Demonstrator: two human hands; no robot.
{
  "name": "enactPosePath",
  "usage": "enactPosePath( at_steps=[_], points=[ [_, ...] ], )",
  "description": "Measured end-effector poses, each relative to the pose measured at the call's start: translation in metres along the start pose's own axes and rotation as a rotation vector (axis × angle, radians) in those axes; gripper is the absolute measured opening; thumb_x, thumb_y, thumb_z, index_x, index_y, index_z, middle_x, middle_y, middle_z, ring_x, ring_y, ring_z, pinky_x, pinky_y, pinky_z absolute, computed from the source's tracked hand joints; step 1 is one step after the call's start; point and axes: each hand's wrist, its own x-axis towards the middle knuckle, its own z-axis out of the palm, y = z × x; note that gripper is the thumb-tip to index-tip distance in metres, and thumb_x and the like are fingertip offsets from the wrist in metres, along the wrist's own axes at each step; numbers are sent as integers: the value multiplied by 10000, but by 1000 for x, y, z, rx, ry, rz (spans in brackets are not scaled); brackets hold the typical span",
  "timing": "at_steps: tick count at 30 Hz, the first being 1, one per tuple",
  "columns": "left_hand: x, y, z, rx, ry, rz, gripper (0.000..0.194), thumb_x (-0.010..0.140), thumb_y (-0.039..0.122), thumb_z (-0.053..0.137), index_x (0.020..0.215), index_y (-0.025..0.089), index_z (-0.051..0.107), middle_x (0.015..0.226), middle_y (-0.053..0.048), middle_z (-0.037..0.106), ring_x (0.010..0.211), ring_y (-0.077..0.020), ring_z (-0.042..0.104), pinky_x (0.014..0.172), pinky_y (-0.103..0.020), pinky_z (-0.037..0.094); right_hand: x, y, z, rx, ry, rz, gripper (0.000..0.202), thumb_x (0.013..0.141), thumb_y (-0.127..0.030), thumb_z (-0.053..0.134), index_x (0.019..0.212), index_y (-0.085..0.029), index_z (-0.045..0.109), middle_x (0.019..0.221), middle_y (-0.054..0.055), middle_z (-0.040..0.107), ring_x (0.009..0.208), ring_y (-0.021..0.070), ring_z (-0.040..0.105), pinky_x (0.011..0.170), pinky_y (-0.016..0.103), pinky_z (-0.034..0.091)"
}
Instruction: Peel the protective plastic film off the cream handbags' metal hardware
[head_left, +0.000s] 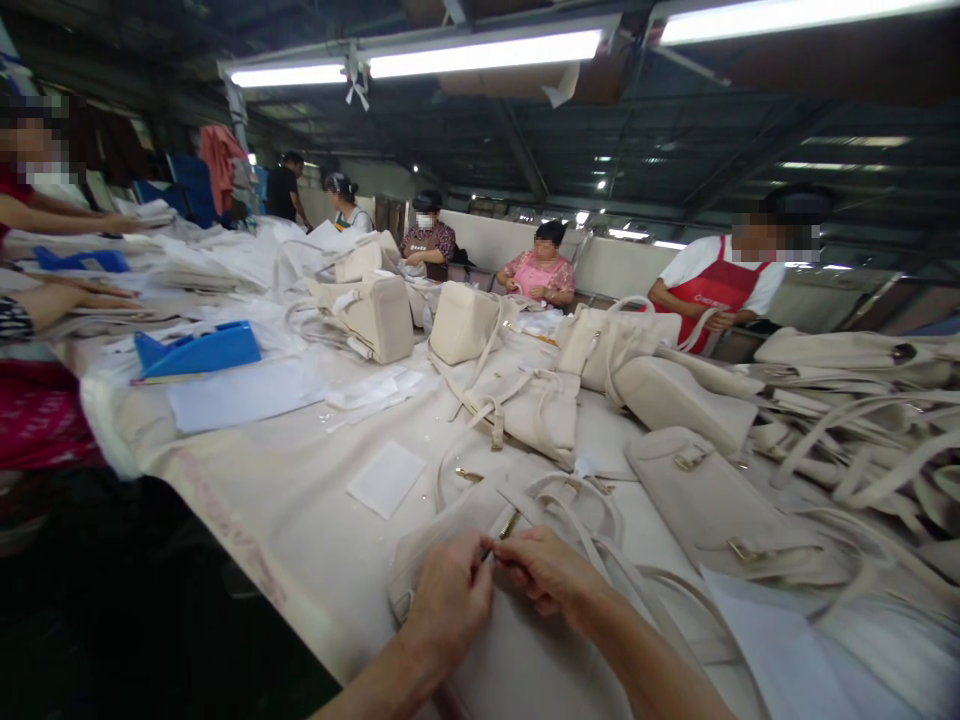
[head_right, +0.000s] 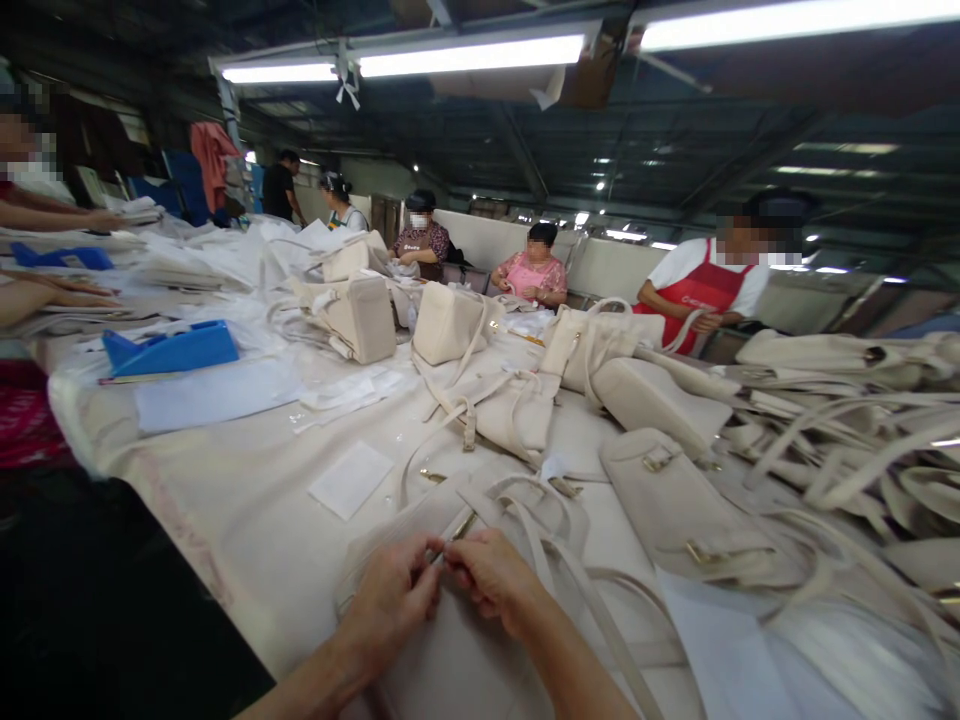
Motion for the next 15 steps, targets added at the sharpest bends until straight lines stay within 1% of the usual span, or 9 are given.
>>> enactPosePath(
  at_steps=[2,3,5,6,8,10,15],
  points=[
    [4,4,-1,-139,-40,-128,148,765,163,469,817,193,604,538,25,612,486,-152,586,513,-253,438,-1,0,-4,27,-34,52,205,751,-186,526,550,-173,483,410,-99,379,313,18,183,317,149,85],
    [6,6,-2,-218,-64,-199,113,749,154,477,780,189,580,525,31,604,462,-142,577,483,-240,430,-2,-1,-6,45,-54,84,203,756,-170,519,555,-169,489,415,-97,393,307,16,180,309,143,94],
    [11,9,-5,-346,-111,-314,59,727,153,504,748,183,550,505,39,595,413,-122,554,433,-215,409,-3,-2,-11,88,-91,153,204,774,-147,510,571,-159,500,431,-95,418,296,7,172,299,129,119],
    [13,10,-6,-387,-132,-350,38,719,159,524,740,178,548,497,39,594,393,-112,542,416,-203,397,-3,-2,-12,111,-107,188,212,788,-142,506,576,-154,502,438,-96,425,292,2,170,296,121,133],
    [17,11,-10,-446,-166,-389,26,703,177,566,727,167,559,489,34,596,369,-94,521,396,-184,379,-3,-4,-14,155,-129,255,249,818,-134,489,570,-147,493,443,-98,425,283,-9,174,294,105,158],
    [19,11,-14,-504,-195,-410,58,690,197,603,719,157,571,496,24,603,371,-82,516,391,-170,373,-3,-6,-13,189,-132,303,298,847,-122,462,550,-143,477,434,-99,413,272,-17,179,290,95,171],
    [19,4,-16,-592,-230,-409,141,680,248,663,738,144,587,521,11,617,404,-77,537,396,-159,376,-3,-5,-6,240,-64,334,352,893,-120,446,543,-136,473,418,-94,421,257,-25,197,284,85,177]
  ],
)
